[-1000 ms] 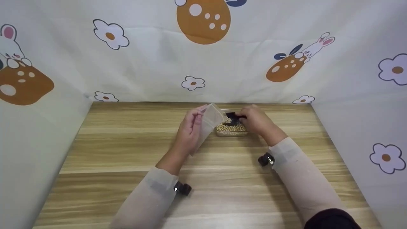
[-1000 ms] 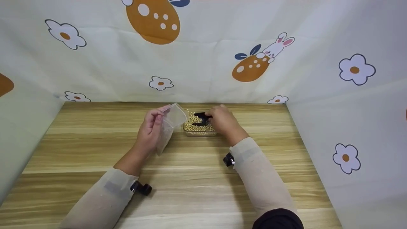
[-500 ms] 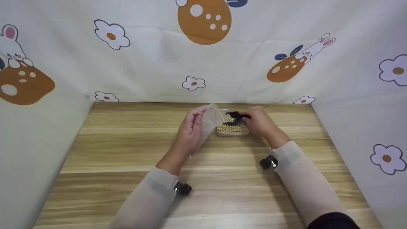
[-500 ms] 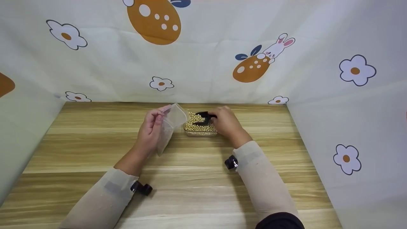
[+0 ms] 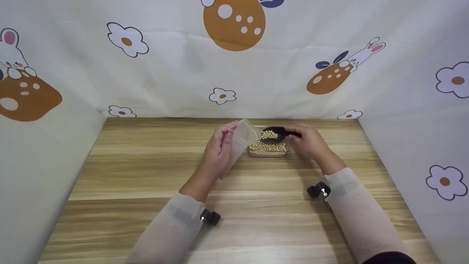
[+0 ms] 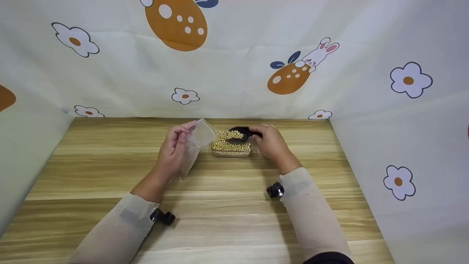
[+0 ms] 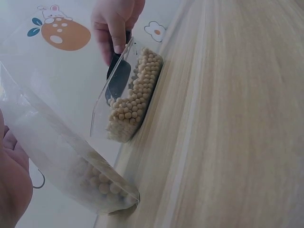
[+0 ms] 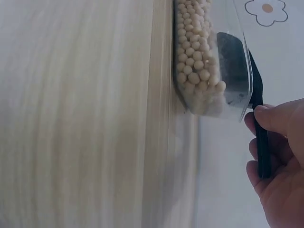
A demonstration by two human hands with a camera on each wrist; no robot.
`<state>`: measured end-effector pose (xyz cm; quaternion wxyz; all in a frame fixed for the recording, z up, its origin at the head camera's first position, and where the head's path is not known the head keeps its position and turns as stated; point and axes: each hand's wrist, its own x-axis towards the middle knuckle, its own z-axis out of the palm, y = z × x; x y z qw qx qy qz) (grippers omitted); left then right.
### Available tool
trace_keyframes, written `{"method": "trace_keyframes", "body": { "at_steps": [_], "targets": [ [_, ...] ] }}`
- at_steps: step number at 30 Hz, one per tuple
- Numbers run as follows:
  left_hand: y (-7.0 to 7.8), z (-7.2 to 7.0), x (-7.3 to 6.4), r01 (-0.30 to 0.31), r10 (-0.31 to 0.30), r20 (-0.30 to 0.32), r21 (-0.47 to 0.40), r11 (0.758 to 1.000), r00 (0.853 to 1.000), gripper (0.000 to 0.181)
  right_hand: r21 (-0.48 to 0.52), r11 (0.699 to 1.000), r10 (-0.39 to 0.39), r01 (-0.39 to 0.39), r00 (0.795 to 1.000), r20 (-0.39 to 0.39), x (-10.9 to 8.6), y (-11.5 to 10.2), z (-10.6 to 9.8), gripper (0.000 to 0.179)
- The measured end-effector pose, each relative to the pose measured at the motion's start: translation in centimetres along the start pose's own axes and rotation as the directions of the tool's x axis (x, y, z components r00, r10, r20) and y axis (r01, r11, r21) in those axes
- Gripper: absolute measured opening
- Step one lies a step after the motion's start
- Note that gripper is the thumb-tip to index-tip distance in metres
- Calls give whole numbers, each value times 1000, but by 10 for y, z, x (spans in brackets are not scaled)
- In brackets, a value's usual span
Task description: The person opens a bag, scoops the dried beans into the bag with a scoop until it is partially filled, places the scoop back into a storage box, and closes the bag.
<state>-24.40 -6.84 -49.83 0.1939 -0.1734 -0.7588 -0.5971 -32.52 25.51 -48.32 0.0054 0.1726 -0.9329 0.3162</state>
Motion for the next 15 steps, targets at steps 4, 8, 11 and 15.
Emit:
{"method": "trace_keyframes", "body": {
  "at_steps": [4,8,11,15],
  "targets": [
    [-2,0,1,-39,40,10,-27,999,999,15,46,999,29,-28,999,-15,-2,2,-2,34],
    [-2,0,1,-56,57,14,-36,998,998,14,136,988,75,-68,996,-42,-3,1,-4,33],
    [-2,1,1,-52,53,11,-37,998,999,15,175,981,92,-81,994,-57,-4,-2,-8,33],
    [-2,1,1,-47,48,6,-47,998,999,13,189,979,89,-76,994,-62,-5,-9,-14,33]
  ]
}}
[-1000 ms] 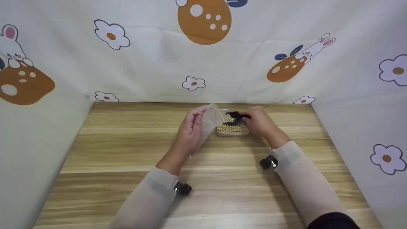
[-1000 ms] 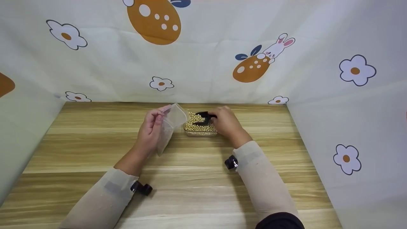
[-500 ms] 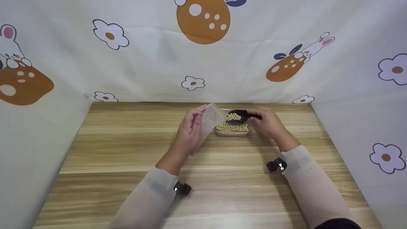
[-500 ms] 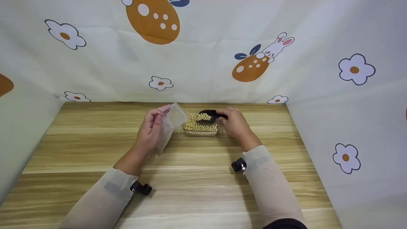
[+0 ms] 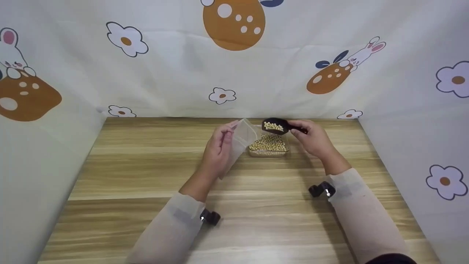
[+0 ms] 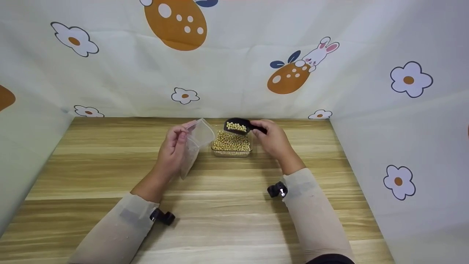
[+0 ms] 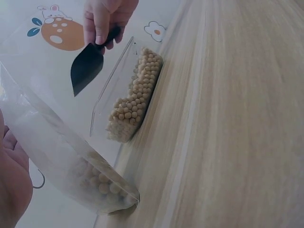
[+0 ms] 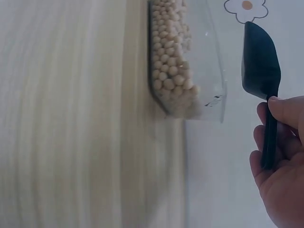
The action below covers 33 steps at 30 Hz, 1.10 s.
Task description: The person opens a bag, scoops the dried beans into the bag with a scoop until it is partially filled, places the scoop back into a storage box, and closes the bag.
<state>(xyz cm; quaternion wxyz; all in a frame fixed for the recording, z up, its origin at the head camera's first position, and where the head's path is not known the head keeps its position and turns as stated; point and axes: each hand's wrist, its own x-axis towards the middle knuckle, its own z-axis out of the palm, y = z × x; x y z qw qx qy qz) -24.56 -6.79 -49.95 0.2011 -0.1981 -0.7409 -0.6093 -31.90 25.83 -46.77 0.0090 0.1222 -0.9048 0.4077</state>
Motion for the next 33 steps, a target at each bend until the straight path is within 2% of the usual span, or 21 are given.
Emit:
{"method": "trace_keyframes", "body": {
  "at_steps": [5,12,20,27,33],
  "targets": [
    [1,0,-1,7,-7,-5,7,1000,1000,15,4,1000,-31,31,999,-25,-1,-10,-4,33],
    [2,0,0,8,-8,-4,4,1000,1000,15,77,990,-108,114,991,-82,-5,-29,-7,31],
    [2,1,1,35,-35,-4,-3,999,999,14,122,979,-150,164,982,-118,-12,-56,-9,29],
    [2,1,2,18,-18,-19,14,1000,1000,14,-9,968,-252,252,962,-108,-21,-76,-5,28],
    [0,0,1,7,-7,-12,4,1000,1000,15,-129,928,-360,349,929,-81,-31,-98,0,28]
  ]
}}
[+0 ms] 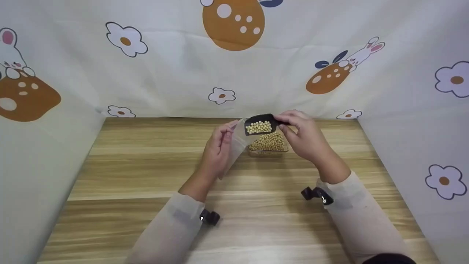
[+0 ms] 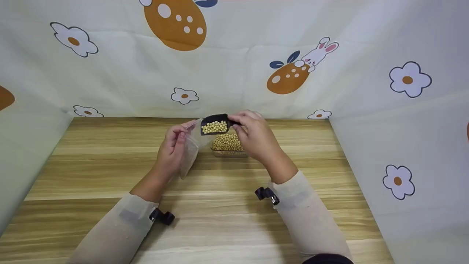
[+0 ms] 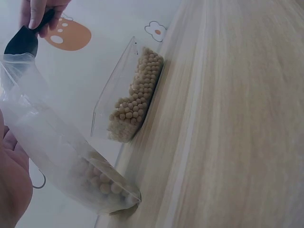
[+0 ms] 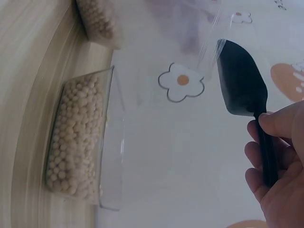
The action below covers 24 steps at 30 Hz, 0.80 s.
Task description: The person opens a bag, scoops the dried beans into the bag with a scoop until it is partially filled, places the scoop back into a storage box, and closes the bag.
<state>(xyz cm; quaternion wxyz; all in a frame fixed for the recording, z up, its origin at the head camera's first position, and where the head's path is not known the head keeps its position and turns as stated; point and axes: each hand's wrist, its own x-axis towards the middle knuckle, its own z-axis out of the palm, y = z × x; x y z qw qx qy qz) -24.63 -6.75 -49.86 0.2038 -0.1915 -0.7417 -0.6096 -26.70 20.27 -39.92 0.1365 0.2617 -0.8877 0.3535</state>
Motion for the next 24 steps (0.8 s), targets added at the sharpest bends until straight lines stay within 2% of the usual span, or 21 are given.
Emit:
{"method": "trace_keyframes", "body": {
  "at_steps": [4,14,18,24],
  "targets": [
    [0,1,1,-6,6,0,-12,1000,1000,17,-74,994,-79,79,997,0,1,-10,1,29],
    [0,0,0,11,-11,6,8,1000,1000,19,-163,960,-232,228,973,-9,5,-15,1,27],
    [-1,0,-1,5,-5,5,22,1000,1000,17,-175,954,-250,245,968,-5,5,-14,1,26],
    [-1,0,-1,6,-6,4,25,1000,1000,18,-158,962,-227,223,974,-5,3,-10,-1,27]
  ]
}}
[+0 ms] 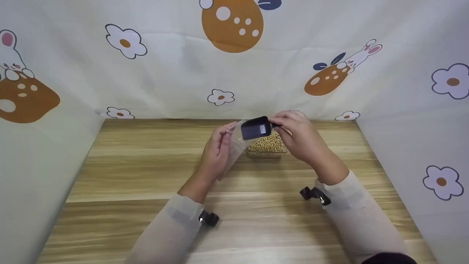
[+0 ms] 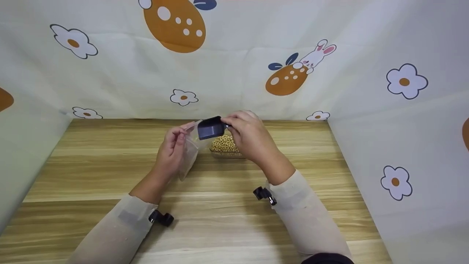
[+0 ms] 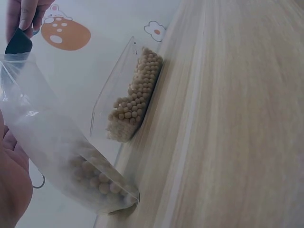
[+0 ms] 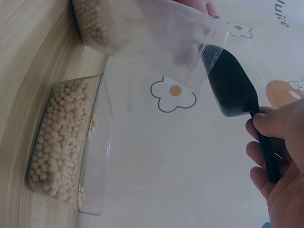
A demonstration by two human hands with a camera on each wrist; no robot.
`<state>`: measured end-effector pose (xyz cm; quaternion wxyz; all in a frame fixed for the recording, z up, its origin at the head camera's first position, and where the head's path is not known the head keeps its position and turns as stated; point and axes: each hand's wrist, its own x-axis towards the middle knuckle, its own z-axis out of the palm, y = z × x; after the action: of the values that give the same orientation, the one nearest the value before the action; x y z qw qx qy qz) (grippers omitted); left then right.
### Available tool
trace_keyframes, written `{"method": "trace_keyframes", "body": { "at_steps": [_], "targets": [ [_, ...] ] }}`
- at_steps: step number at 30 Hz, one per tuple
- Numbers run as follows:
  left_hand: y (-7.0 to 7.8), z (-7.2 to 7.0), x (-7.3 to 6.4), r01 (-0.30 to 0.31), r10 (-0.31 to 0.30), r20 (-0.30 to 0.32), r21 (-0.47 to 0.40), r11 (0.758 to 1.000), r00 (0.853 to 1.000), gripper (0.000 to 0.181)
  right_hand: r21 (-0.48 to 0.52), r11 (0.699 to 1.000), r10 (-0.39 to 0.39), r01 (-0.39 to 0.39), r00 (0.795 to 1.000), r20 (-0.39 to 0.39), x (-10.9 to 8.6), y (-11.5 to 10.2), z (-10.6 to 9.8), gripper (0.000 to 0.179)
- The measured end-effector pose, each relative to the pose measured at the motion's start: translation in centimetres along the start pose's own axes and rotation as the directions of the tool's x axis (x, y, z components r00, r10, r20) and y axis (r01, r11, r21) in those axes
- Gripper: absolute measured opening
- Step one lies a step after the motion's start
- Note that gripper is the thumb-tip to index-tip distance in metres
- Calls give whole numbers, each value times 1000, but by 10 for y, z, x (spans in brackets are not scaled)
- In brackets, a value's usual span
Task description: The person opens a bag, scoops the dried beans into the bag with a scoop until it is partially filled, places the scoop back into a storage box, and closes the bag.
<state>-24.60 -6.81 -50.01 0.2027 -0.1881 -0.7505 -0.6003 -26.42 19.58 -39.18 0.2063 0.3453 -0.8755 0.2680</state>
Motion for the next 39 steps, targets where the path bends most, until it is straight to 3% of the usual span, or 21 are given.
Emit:
{"method": "trace_keyframes", "body": {
  "at_steps": [4,8,14,19,27,39],
  "targets": [
    [1,-1,0,12,-12,4,-4,1000,1000,18,26,999,23,-22,1000,-14,-3,3,-3,28],
    [2,-1,0,22,-22,2,-5,1000,1000,18,73,992,102,-99,994,-38,-8,11,-5,29],
    [3,-2,-1,29,-29,8,0,1000,1000,18,152,959,251,-241,967,-49,-16,29,-5,28],
    [2,-3,-1,42,-42,9,4,999,999,17,176,934,323,-312,946,-35,-24,43,-4,28],
    [1,-2,-1,53,-53,5,-12,999,999,16,172,921,355,-349,935,-4,-41,60,-3,29],
    [1,-1,-1,45,-44,-13,3,999,999,15,81,909,399,-408,911,110,-59,74,2,31]
  ]
}}
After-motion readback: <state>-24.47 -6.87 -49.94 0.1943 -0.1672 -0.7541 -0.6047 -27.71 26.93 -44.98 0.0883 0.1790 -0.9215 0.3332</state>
